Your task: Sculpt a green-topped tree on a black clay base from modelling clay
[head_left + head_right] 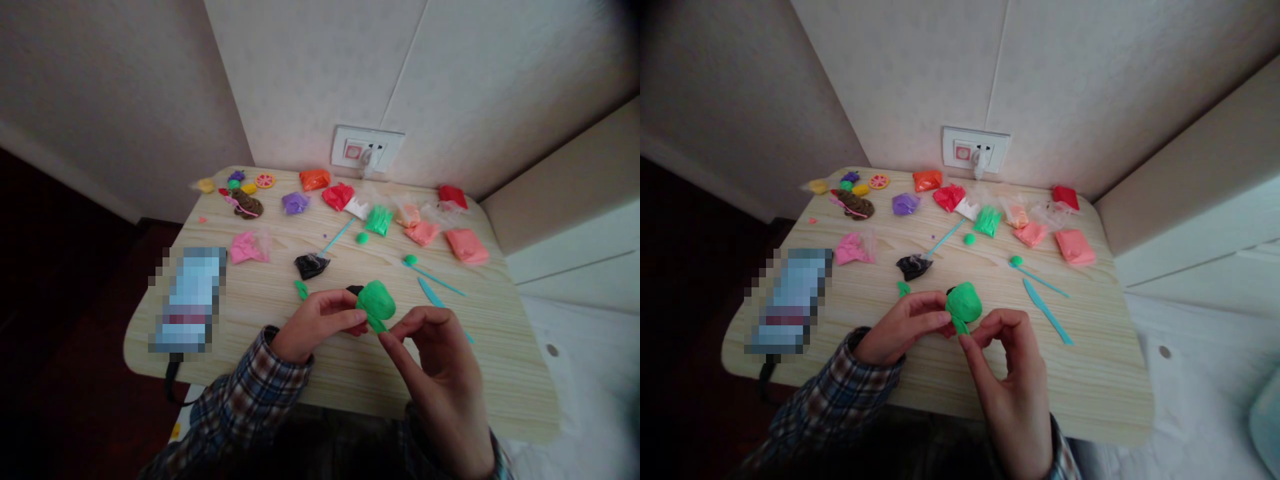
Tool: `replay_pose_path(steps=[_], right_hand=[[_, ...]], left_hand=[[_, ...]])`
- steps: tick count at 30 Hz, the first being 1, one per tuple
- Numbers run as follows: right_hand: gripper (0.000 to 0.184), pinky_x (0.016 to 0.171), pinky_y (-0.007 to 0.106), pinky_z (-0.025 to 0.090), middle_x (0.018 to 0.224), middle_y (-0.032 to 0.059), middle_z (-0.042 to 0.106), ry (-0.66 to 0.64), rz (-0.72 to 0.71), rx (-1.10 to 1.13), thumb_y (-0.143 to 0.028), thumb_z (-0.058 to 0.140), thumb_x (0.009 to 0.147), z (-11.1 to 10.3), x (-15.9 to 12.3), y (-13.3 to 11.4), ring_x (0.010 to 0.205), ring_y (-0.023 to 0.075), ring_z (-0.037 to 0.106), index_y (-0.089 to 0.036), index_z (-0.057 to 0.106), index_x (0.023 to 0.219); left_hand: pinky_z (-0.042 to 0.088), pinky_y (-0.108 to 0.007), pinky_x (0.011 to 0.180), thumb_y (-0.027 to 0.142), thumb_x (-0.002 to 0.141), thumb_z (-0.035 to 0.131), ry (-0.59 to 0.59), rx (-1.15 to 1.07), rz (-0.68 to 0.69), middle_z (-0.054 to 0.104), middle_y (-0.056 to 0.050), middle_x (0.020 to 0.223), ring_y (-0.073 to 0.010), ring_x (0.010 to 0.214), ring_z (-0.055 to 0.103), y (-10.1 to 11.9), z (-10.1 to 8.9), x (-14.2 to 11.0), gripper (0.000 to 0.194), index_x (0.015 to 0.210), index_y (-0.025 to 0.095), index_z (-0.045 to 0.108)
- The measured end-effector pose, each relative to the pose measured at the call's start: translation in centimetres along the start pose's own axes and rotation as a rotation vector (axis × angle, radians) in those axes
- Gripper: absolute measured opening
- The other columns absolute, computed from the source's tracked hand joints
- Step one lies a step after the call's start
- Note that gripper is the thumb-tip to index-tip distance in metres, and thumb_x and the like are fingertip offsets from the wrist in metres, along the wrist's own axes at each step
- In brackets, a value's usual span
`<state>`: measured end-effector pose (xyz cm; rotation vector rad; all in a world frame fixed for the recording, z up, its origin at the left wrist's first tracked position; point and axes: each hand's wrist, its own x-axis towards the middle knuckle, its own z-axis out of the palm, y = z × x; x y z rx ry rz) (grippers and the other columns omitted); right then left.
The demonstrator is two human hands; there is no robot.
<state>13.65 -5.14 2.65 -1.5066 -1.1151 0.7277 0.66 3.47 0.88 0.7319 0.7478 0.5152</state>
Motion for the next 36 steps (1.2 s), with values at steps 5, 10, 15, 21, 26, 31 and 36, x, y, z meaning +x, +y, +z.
replay_pose_path(steps=[5, 10, 15, 21, 26, 31, 36], right_hand=[[0.016, 0.063, 0.024, 0.046, 0.075, -0.0039, 0.053, -0.009, 0.026, -0.005, -0.019, 0.064, 0.08, 0.0, 0.0, 0.2, 0.071, 0.011, 0.053, -0.024, 0.05, 0.085], [0.016, 0.065, 0.026, 0.047, 0.077, -0.0028, 0.054, 0.005, 0.041, 0.022, -0.02, 0.065, 0.08, -0.5, 0.0, 0.2, 0.072, 0.012, 0.054, -0.024, 0.051, 0.086], [0.016, 0.068, 0.027, 0.047, 0.078, -0.0025, 0.055, 0.024, 0.018, 0.029, -0.019, 0.064, 0.08, -0.8, 0.1, 0.2, 0.074, 0.0122, 0.055, -0.025, 0.051, 0.088], [0.016, 0.071, 0.029, 0.048, 0.083, -0.0012, 0.057, 0.051, 0.014, 0.014, -0.019, 0.064, 0.081, -1.1, 0.2, 0.4, 0.079, 0.0133, 0.056, -0.025, 0.053, 0.091], [0.015, 0.07, 0.028, 0.049, 0.084, -0.0002, 0.057, 0.079, 0.013, 0.048, -0.019, 0.064, 0.08, -0.9, 0.6, 0.3, 0.08, 0.0139, 0.056, -0.024, 0.054, 0.089], [0.016, 0.067, 0.028, 0.051, 0.082, 0.0006, 0.059, 0.125, 0.072, 0.132, -0.022, 0.068, 0.076, -0.5, 1.1, 0.3, 0.077, 0.0142, 0.058, -0.023, 0.056, 0.086], [0.019, 0.069, 0.029, 0.052, 0.08, 0.0004, 0.06, 0.127, 0.151, 0.242, -0.024, 0.071, 0.073, -0.4, 1.3, 0.8, 0.076, 0.0141, 0.06, -0.023, 0.055, 0.084]], left_hand=[[0.047, -0.024, 0.066, 0.033, 0.06, 0.079, 0.004, 0.014, 0.019, 0.067, -0.002, 0.067, -0.0109, 0.063, 0.059, -0.3, 0.0, 0.1, 0.027, 0.074, 0.012, 0.069], [0.046, -0.024, 0.065, 0.032, 0.062, 0.078, 0.0, 0.03, 0.026, 0.066, -0.001, 0.065, -0.0103, 0.06, 0.058, -0.2, -0.1, 0.1, 0.025, 0.074, 0.012, 0.07], [0.046, -0.024, 0.065, 0.033, 0.063, 0.078, 0.003, 0.045, 0.032, 0.066, -0.001, 0.064, -0.0109, 0.061, 0.058, -0.3, -0.1, 0.1, 0.025, 0.073, 0.012, 0.069], [0.046, -0.024, 0.064, 0.033, 0.061, 0.079, 0.017, 0.032, 0.027, 0.066, -0.001, 0.064, -0.0109, 0.061, 0.058, -0.5, -0.1, 0.1, 0.025, 0.072, 0.012, 0.068], [0.046, -0.024, 0.064, 0.032, 0.062, 0.078, 0.023, 0.031, 0.028, 0.066, -0.001, 0.065, -0.0106, 0.061, 0.058, -0.4, -0.1, 0.0, 0.025, 0.073, 0.012, 0.069], [0.045, -0.024, 0.063, 0.033, 0.061, 0.079, 0.042, 0.042, 0.019, 0.066, -0.001, 0.064, -0.0107, 0.06, 0.058, -0.3, 0.0, 0.0, 0.026, 0.073, 0.012, 0.069], [0.045, -0.025, 0.065, 0.032, 0.061, 0.079, 0.047, 0.051, 0.01, 0.066, -0.001, 0.067, -0.0114, 0.061, 0.058, -0.3, 0.0, 0.0, 0.025, 0.074, 0.013, 0.068]])
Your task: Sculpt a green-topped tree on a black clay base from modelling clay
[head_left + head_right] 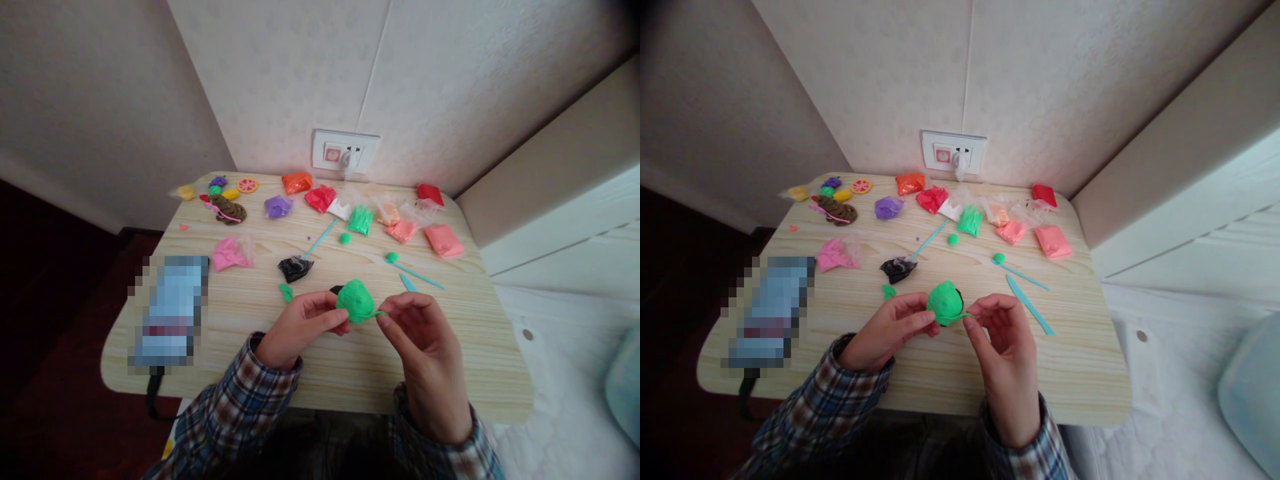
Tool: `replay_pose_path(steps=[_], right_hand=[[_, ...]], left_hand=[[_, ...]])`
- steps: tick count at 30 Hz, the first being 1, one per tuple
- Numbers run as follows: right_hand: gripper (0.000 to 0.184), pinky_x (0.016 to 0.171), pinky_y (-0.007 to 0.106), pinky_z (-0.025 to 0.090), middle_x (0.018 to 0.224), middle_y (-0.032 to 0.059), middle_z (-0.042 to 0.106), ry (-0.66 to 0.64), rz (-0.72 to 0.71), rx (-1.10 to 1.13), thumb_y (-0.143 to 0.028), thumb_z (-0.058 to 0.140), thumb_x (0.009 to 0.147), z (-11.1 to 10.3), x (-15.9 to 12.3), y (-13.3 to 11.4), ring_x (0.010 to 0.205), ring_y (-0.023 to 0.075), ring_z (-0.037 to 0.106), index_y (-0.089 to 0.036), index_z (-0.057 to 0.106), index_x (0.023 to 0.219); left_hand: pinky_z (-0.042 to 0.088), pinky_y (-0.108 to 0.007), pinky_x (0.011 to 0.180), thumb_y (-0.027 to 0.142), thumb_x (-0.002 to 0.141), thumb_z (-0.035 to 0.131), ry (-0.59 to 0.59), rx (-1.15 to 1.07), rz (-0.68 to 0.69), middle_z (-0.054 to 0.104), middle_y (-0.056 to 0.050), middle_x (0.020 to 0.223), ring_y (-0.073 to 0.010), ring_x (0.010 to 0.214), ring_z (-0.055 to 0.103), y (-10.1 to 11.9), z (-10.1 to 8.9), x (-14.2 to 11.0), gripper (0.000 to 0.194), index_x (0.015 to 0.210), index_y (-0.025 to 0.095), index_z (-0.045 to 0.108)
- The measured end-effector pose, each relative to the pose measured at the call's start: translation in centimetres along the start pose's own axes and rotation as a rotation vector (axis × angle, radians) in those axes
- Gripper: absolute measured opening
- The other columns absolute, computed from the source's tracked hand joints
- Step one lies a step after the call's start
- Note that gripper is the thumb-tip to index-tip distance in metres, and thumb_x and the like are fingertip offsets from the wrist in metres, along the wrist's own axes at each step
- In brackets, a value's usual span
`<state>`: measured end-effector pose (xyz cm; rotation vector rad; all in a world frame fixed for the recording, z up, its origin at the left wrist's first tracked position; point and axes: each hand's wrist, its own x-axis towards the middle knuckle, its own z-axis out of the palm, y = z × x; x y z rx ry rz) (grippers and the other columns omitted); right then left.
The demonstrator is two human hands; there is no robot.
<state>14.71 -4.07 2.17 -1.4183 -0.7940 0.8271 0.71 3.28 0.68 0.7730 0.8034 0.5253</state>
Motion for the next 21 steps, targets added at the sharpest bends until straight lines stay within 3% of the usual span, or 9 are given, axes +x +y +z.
replay_pose_path(steps=[11, 17, 21], right_hand=[[0.016, 0.069, 0.025, 0.051, 0.081, -0.0011, 0.059, -0.028, 0.026, 0.065, -0.022, 0.069, 0.075, 0.0, -0.1, -0.2, 0.077, 0.0124, 0.059, -0.024, 0.056, 0.085], [0.017, 0.066, 0.027, 0.052, 0.079, -0.0008, 0.06, -0.037, 0.008, 0.045, -0.025, 0.07, 0.074, 0.1, 0.1, -0.2, 0.074, 0.0134, 0.06, -0.023, 0.056, 0.084], [0.016, 0.066, 0.026, 0.052, 0.078, -0.0008, 0.059, -0.048, 0.003, 0.04, -0.025, 0.069, 0.074, 0.1, 0.2, -0.2, 0.074, 0.0132, 0.059, -0.023, 0.056, 0.083]], left_hand=[[0.044, -0.024, 0.062, 0.032, 0.06, 0.079, 0.001, -0.033, -0.009, 0.065, -0.001, 0.069, -0.0101, 0.061, 0.055, 0.0, 0.4, -0.4, 0.029, 0.078, 0.012, 0.068], [0.043, -0.022, 0.055, 0.03, 0.057, 0.08, 0.208, -0.18, 0.005, 0.064, -0.004, 0.079, -0.0135, 0.07, 0.056, -1.4, 3.5, -1.6, 0.035, 0.084, 0.013, 0.065], [0.038, -0.019, 0.046, 0.032, 0.059, 0.077, 0.33, -0.241, 0.017, 0.059, 0.0, 0.067, -0.0099, 0.06, 0.053, -2.1, 5.1, -2.0, 0.032, 0.081, 0.013, 0.065]])
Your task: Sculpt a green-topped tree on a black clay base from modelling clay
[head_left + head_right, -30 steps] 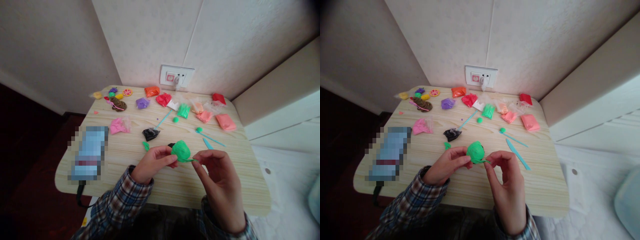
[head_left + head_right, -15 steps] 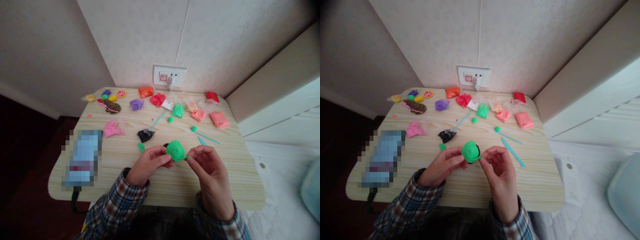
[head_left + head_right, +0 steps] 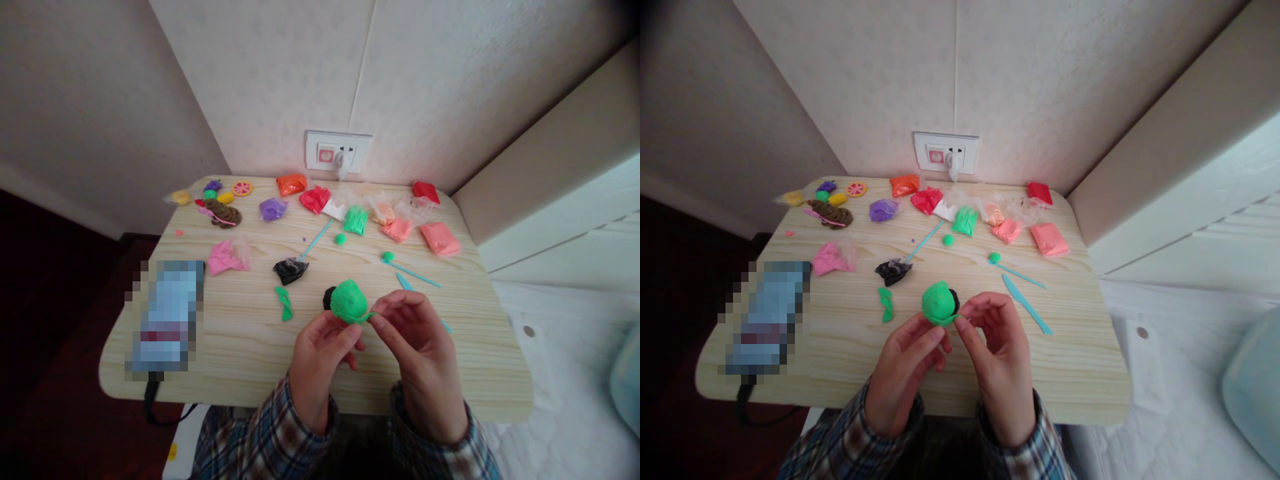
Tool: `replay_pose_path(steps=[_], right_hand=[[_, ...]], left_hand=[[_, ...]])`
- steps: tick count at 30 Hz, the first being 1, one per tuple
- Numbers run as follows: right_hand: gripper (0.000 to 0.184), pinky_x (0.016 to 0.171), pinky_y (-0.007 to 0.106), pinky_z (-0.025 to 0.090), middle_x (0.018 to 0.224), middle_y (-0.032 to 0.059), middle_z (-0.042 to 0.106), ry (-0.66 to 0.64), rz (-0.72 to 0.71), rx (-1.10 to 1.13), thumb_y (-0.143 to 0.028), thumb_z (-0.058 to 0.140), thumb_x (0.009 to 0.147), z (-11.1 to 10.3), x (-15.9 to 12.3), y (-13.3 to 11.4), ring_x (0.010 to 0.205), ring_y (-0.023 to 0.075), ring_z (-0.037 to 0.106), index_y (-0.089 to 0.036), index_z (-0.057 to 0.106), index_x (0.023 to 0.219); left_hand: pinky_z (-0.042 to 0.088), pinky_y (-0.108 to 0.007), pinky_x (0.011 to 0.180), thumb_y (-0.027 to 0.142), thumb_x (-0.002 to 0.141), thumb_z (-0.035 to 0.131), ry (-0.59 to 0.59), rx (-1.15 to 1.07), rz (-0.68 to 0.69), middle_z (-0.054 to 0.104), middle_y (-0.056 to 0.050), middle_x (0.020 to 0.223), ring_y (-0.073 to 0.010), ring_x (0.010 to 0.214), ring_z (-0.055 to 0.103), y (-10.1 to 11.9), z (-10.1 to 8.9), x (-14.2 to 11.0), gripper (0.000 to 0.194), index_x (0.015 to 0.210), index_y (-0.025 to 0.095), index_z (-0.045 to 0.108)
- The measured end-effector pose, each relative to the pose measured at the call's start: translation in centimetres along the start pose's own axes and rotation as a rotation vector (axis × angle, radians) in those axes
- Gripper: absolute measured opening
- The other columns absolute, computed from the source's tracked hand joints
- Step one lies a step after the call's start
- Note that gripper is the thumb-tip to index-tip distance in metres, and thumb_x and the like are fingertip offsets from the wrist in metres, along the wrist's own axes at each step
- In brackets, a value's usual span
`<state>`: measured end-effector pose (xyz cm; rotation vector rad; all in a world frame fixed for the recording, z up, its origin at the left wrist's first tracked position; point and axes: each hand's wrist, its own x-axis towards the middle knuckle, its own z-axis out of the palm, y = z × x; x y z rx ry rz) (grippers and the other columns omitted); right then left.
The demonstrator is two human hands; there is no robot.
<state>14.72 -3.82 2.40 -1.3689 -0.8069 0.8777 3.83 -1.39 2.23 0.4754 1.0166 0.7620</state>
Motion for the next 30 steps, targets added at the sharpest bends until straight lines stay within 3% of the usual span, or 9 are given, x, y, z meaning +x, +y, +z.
replay_pose_path(steps=[5, 10, 18, 24, 30], right_hand=[[0.017, 0.068, 0.027, 0.051, 0.078, -0.0006, 0.059, 0.001, 0.016, 0.017, -0.024, 0.07, 0.073, -0.2, 0.2, 0.1, 0.074, 0.0131, 0.059, -0.022, 0.057, 0.084], [0.018, 0.068, 0.026, 0.051, 0.078, -0.0014, 0.059, -0.007, 0.042, 0.036, -0.024, 0.071, 0.073, -0.3, 0.2, 0.2, 0.074, 0.0122, 0.058, -0.022, 0.058, 0.084], [0.015, 0.068, 0.024, 0.05, 0.076, -0.0021, 0.06, -0.024, 0.111, 0.104, -0.025, 0.071, 0.073, -0.3, 0.3, 0.9, 0.073, 0.0114, 0.059, -0.022, 0.06, 0.083], [0.011, 0.071, 0.022, 0.05, 0.079, -0.0011, 0.066, -0.12, 0.184, 0.046, -0.029, 0.071, 0.073, -1.2, 0.2, 1.0, 0.076, 0.0117, 0.061, -0.022, 0.065, 0.08], [0.01, 0.066, 0.02, 0.048, 0.071, -0.0025, 0.063, -0.099, 0.178, 0.043, -0.029, 0.071, 0.073, -0.8, 0.6, 0.6, 0.07, 0.0101, 0.059, -0.021, 0.064, 0.074]], left_hand=[[0.026, -0.017, 0.036, 0.038, 0.059, 0.077, -0.01, -0.063, -0.022, 0.046, 0.007, 0.048, -0.0037, 0.04, 0.037, -0.2, 0.4, 0.2, 0.033, 0.076, 0.013, 0.061], [0.021, -0.015, 0.036, 0.035, 0.059, 0.079, 0.02, -0.139, -0.027, 0.034, 0.011, 0.041, -0.0009, 0.036, 0.026, -0.3, 0.8, 0.3, 0.032, 0.07, 0.014, 0.057], [0.019, -0.014, 0.035, 0.034, 0.055, 0.081, 0.058, -0.181, -0.017, 0.034, 0.012, 0.039, 0.0004, 0.034, 0.024, -0.3, 1.0, 0.3, 0.034, 0.069, 0.013, 0.057], [0.021, -0.013, 0.035, 0.033, 0.056, 0.08, 0.069, -0.179, -0.001, 0.034, 0.013, 0.038, 0.0005, 0.034, 0.024, -0.3, 1.0, 0.3, 0.034, 0.069, 0.012, 0.057], [0.021, -0.013, 0.034, 0.032, 0.057, 0.08, 0.082, -0.167, 0.006, 0.035, 0.012, 0.038, 0.0006, 0.033, 0.025, -0.4, 1.1, 0.3, 0.032, 0.071, 0.011, 0.059]])
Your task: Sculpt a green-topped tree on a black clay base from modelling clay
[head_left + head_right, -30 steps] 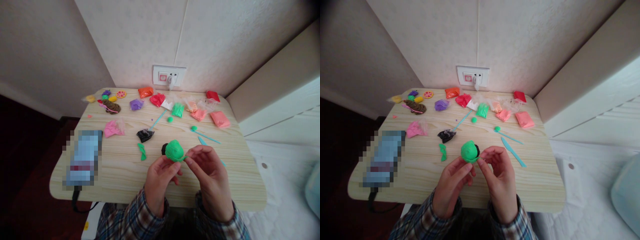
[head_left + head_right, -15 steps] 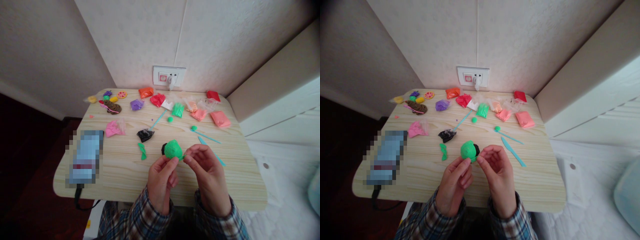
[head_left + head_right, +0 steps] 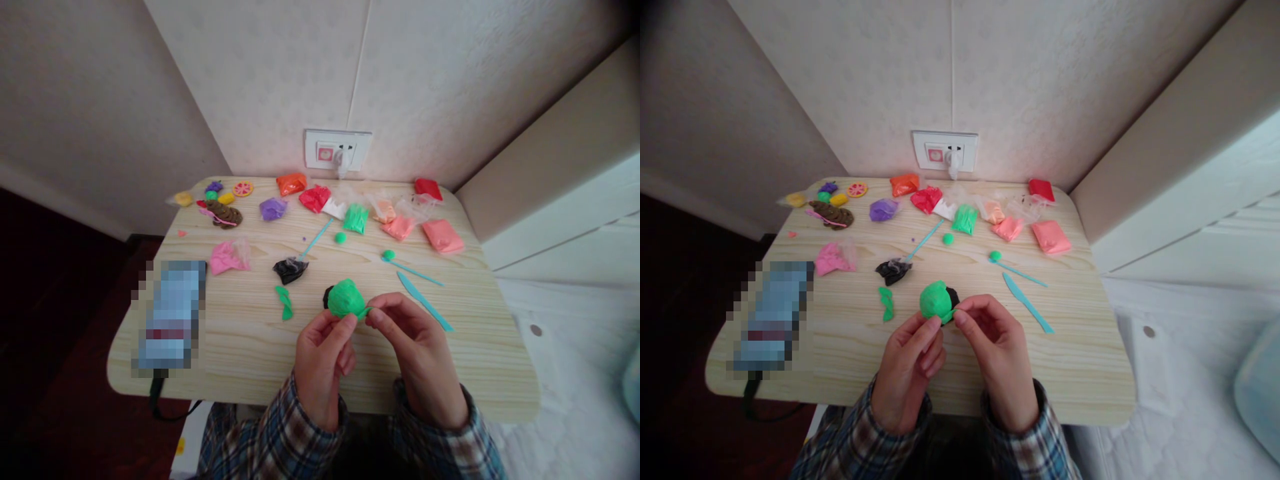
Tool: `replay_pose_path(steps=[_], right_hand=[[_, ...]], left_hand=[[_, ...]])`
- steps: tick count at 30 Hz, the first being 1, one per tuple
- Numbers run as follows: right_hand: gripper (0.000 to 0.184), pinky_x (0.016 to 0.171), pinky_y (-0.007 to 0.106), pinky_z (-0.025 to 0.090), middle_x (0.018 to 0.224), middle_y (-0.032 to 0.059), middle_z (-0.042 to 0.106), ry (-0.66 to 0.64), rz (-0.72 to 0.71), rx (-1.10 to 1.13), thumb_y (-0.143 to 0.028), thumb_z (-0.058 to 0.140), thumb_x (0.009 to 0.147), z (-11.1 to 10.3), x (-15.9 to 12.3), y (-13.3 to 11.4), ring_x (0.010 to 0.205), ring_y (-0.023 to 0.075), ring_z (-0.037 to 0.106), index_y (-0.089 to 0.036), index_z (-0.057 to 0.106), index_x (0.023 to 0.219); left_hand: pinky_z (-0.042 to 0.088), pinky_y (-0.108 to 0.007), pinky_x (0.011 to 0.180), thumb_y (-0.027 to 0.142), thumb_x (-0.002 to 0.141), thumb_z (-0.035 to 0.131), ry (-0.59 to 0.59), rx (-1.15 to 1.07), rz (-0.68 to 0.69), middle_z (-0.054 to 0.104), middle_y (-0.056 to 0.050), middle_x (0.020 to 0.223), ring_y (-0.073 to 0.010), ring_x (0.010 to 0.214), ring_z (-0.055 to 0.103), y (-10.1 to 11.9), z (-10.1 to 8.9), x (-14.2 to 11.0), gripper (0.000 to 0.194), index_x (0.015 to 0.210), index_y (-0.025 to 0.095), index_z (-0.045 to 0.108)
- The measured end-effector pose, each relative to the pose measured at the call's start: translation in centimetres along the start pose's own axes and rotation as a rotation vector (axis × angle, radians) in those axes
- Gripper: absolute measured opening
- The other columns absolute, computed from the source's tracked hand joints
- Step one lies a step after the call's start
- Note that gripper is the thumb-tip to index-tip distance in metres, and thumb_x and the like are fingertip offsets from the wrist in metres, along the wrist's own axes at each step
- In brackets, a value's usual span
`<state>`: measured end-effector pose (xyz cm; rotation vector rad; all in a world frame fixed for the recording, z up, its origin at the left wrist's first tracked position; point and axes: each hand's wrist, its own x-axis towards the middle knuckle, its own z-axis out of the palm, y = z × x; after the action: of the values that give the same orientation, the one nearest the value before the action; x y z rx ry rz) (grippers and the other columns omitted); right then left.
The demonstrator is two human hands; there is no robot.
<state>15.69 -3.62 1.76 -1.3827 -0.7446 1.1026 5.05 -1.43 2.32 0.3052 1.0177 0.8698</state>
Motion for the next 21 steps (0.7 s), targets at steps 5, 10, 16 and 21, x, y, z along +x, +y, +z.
replay_pose_path(steps=[5, 10, 16, 21], right_hand=[[0.014, 0.063, 0.022, 0.047, 0.068, -0.002, 0.06, -0.007, 0.015, 0.012, -0.031, 0.072, 0.071, 0.36, 0.44, -0.24, 0.067, 0.011, 0.056, -0.02, 0.062, 0.072], [0.018, 0.063, 0.022, 0.045, 0.066, -0.0018, 0.058, -0.078, 0.061, -0.01, -0.036, 0.067, 0.075, 0.25, 0.62, -0.19, 0.067, 0.0116, 0.054, -0.019, 0.063, 0.072], [0.02, 0.063, 0.021, 0.042, 0.064, -0.0035, 0.057, -0.112, 0.083, 0.019, -0.039, 0.069, 0.074, 0.26, 0.71, 0.15, 0.066, 0.0101, 0.051, -0.02, 0.063, 0.069], [0.021, 0.061, 0.02, 0.041, 0.062, -0.0037, 0.056, -0.091, 0.059, 0.011, -0.037, 0.068, 0.076, 0.47, 0.75, 0.19, 0.063, 0.0098, 0.05, -0.02, 0.062, 0.066]], left_hand=[[0.021, -0.013, 0.033, 0.032, 0.056, 0.08, -0.005, -0.008, -0.006, 0.035, 0.013, 0.038, 0.0006, 0.033, 0.025, 0.02, 0.0, 0.07, 0.032, 0.07, 0.011, 0.06], [0.021, -0.013, 0.033, 0.032, 0.056, 0.08, -0.002, -0.014, 0.002, 0.037, 0.012, 0.038, 0.0006, 0.032, 0.026, -0.08, -0.17, 0.15, 0.032, 0.07, 0.011, 0.06], [0.022, -0.013, 0.033, 0.031, 0.056, 0.079, 0.0, -0.01, 0.001, 0.036, 0.012, 0.036, 0.0004, 0.032, 0.026, -0.19, -0.13, 0.36, 0.031, 0.069, 0.011, 0.059], [0.021, -0.013, 0.033, 0.031, 0.058, 0.078, 0.002, 0.0, 0.015, 0.036, 0.012, 0.037, 0.0002, 0.032, 0.026, -0.05, -0.08, 0.17, 0.029, 0.07, 0.011, 0.061]])
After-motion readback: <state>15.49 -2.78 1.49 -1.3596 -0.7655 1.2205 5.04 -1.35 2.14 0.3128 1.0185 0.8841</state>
